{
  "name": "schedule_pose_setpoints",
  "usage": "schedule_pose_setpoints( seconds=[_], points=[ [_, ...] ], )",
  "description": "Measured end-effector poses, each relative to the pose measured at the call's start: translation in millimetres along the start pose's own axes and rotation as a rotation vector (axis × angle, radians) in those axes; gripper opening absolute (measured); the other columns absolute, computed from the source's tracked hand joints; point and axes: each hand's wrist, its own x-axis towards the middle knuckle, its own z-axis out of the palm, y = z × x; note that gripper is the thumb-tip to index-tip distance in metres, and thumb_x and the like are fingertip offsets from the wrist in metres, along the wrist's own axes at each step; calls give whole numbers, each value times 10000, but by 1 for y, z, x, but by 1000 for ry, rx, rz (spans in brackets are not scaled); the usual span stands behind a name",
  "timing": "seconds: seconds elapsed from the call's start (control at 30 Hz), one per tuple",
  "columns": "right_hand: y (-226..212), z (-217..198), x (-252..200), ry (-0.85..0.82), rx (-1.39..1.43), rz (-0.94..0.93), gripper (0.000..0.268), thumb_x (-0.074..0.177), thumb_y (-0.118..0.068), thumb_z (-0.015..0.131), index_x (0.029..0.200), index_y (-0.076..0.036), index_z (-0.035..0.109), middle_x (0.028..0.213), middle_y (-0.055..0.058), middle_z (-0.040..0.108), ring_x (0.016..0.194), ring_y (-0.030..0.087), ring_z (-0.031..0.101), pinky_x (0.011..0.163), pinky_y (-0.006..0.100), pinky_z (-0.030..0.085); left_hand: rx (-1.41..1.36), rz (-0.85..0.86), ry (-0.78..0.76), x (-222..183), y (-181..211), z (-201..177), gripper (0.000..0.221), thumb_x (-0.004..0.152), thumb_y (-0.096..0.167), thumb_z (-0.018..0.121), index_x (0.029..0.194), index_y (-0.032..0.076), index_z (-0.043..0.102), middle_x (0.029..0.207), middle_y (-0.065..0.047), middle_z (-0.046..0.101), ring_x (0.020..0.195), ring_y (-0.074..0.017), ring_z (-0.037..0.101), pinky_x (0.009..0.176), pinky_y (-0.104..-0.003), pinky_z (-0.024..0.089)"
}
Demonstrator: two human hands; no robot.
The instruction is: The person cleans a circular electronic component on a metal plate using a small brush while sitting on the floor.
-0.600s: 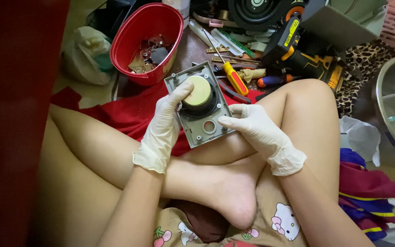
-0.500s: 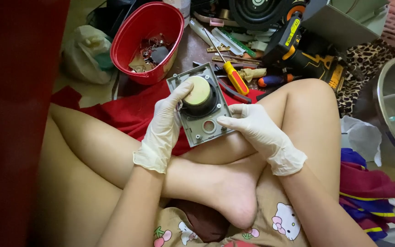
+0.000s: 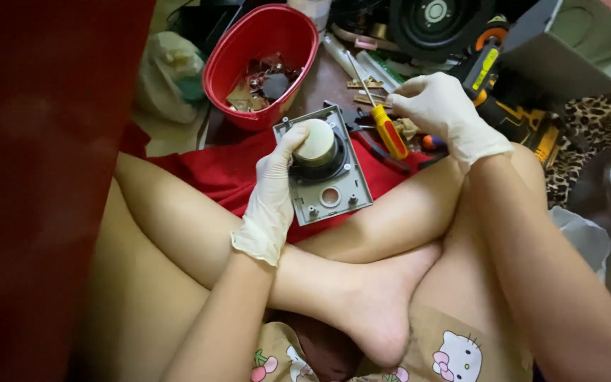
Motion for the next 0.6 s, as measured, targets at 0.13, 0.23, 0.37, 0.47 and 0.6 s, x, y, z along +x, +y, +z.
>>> schedule_pose_setpoints(
  seconds=[0.13,0.23,0.37,0.47,0.6],
  points=[
    [-17,14,-26,60,-88,62,521,738,-544,598,1112,-182,602,1037,48,629,1041,232,548,868,385,432,29,-7,39,-5,0,1,446,591,190,758,938,-66,643,873,-177,657,790,-266,645,755,-417,524],
    [-31,28,-61,-88,-43,103,574,719,-499,596,1059,-38,561,1063,240,586,1059,374,527,906,482,401,36,-1,32,-1,-1,0,459,579,198,766,942,-54,644,885,-168,658,801,-261,647,757,-414,529],
    [-33,42,-82,-198,-233,-34,559,725,-492,568,1174,-159,564,1397,220,289,1254,356,348,957,466,373,69,-10,18,-13,2,10,465,586,201,752,986,-12,649,924,-134,660,855,-242,641,818,-395,510],
    [-38,37,-88,-221,-308,-69,539,732,-459,565,1169,-145,578,1423,240,227,1294,362,289,969,462,364,97,-7,15,-18,2,17,442,594,201,739,990,23,656,941,-106,664,886,-219,641,843,-365,506],
    [-50,27,-92,-243,-283,-47,504,769,-394,565,1185,-111,565,1423,259,214,1311,366,254,1012,440,320,121,-10,18,-21,1,18,425,623,197,725,1018,63,650,989,-89,658,936,-203,634,889,-352,483]
  ],
)
